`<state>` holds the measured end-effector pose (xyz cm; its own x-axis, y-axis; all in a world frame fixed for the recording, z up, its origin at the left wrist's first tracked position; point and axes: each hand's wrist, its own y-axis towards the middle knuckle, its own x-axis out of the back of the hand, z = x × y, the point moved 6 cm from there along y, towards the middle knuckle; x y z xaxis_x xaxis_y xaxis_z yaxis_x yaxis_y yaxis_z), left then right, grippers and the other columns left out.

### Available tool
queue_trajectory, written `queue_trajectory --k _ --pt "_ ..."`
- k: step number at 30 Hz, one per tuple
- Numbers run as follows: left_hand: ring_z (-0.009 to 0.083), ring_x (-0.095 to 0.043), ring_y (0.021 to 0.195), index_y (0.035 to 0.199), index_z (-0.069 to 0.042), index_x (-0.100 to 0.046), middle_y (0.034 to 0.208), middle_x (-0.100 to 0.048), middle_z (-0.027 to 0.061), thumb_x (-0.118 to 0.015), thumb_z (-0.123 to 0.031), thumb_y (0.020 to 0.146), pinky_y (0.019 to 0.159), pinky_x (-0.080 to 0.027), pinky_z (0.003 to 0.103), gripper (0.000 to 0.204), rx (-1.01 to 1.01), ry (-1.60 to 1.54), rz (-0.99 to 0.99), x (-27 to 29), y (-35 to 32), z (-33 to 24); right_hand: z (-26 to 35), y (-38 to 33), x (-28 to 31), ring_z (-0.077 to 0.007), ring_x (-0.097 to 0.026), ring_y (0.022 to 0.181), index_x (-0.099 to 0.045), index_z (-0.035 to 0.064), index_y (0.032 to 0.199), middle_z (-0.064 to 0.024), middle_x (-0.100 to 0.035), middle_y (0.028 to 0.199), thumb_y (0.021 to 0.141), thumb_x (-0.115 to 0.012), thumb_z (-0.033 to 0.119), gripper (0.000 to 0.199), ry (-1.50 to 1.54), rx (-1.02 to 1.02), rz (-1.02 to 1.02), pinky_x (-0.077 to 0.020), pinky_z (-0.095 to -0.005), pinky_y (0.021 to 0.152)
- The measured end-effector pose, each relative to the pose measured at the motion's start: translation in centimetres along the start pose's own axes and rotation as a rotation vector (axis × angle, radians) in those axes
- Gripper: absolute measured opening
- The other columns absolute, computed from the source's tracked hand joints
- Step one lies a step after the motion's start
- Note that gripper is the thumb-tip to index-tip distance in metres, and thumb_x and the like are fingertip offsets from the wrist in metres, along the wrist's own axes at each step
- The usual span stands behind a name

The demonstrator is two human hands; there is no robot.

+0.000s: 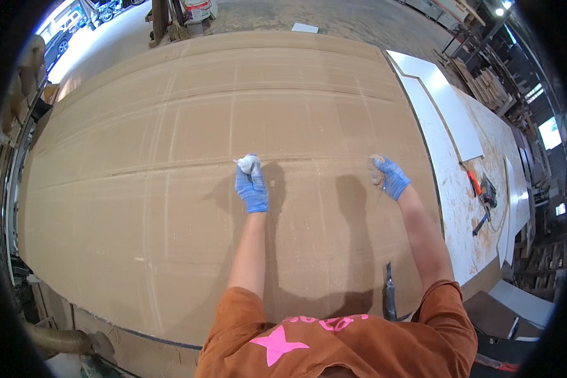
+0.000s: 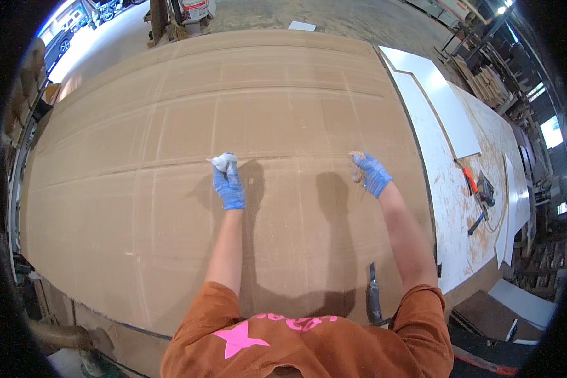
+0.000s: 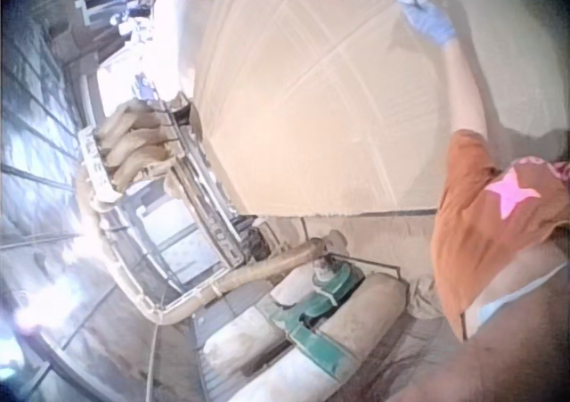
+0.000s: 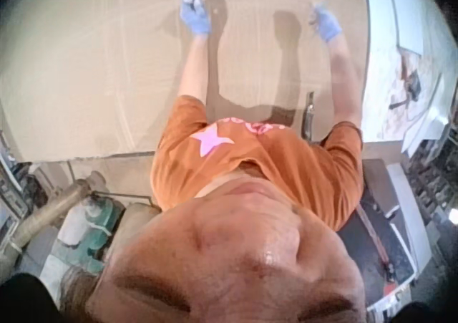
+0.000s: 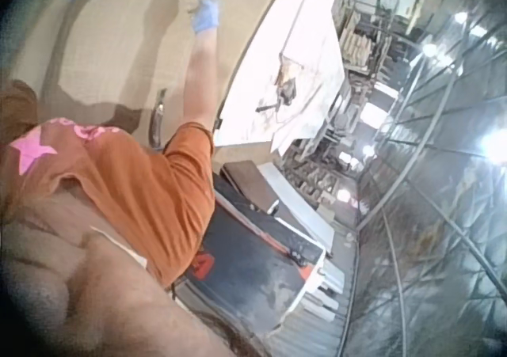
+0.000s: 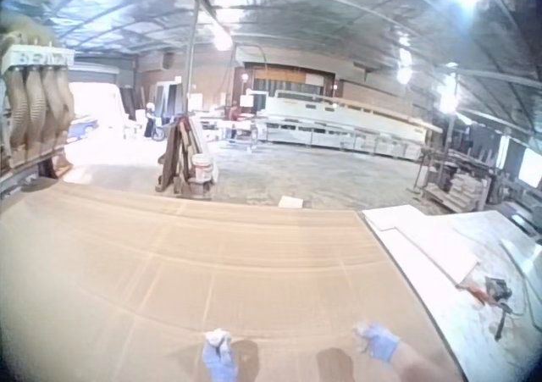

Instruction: The person scrapes a seam on a large wooden panel, wipes away debris, applies glue from a tube along the seam, and spreads it with a putty knife. The person then walks to another area and returns to the panel.

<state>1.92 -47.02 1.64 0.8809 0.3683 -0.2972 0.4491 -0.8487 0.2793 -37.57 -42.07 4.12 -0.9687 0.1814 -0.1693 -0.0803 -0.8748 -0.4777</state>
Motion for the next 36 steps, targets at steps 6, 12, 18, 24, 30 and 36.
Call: queue_trajectory --k 6,12,18,24,30,36 --pt "0.0101 -0.056 0.093 0.112 -0.002 -0.058 0.103 -0.061 0.0008 -0.056 -0.014 0.095 0.088 -0.045 0.026 0.021 0.03 -0.08 -0.021 0.1 0.2 0.6 1.8 4.4 -1.0 -0.0131 -0.054 0.072 -0.058 0.0144 0.113 -0.0002 -0.058 0.096 0.089 -0.065 0.03 0.03 0.026 0.039 -0.038 -0.0467 -0.0284 0.06" --pt "0.0104 -0.054 0.094 0.11 -0.002 -0.058 0.102 -0.06 0.0008 -0.056 -0.014 0.095 0.089 -0.043 0.026 0.019 0.024 -0.068 -0.006 0.2 0.2 0.2 0.8 3.1 -2.4 -0.0109 -0.055 0.071 -0.058 0.0152 0.112 0.001 -0.058 0.094 0.09 -0.065 0.029 0.027 0.073 -0.026 0.005 -0.0461 -0.0249 0.058" --pt "0.0105 -0.054 0.095 0.108 -0.003 -0.057 0.102 -0.059 0.001 -0.056 -0.013 0.095 0.089 -0.043 0.026 0.017 0.007 -0.097 0.032 0.3 0.7 0.5 0.1 -3.1 0.6 -0.0091 -0.054 0.07 -0.057 0.015 0.112 0.0025 -0.056 0.088 0.091 -0.064 0.029 0.027 0.106 0.036 -0.033 -0.0453 -0.0243 0.056" --pt "0.0111 -0.054 0.095 0.107 -0.003 -0.057 0.102 -0.06 0.001 -0.057 -0.011 0.093 0.088 -0.044 0.027 0.016 0.081 -0.071 0.143 3.0 -3.1 -1.2 -2.1 -13.8 4.6 -0.0081 -0.053 0.067 -0.056 0.0146 0.112 0.003 -0.057 0.087 0.09 -0.064 0.027 0.026 0.222 0.06 -0.114 -0.0428 -0.024 0.054" --pt "0.0102 -0.057 0.085 0.097 -0.005 -0.058 0.097 -0.063 0.002 -0.067 -0.004 0.085 0.08 -0.048 0.025 0.015 0.249 0.018 0.385 4.6 -17.1 -7.4 -8.7 -25.5 9.0 -0.009 -0.052 0.065 -0.057 0.0142 0.11 0.0014 -0.057 0.086 0.09 -0.064 0.024 0.023 0.406 0.082 -0.144 -0.042 -0.0246 0.053" --pt "0.0096 -0.057 0.076 0.094 -0.008 -0.06 0.086 -0.063 0.0006 -0.071 -0.005 0.082 0.069 -0.05 0.025 0.017 0.463 -0.029 0.595 2.0 -32.2 -9.5 -16.3 -33.6 11.8 -0.0108 -0.053 0.062 -0.059 0.0145 0.108 -0.0005 -0.058 0.085 0.09 -0.065 0.021 0.02 0.65 0.085 -0.175 -0.042 -0.0254 0.05"
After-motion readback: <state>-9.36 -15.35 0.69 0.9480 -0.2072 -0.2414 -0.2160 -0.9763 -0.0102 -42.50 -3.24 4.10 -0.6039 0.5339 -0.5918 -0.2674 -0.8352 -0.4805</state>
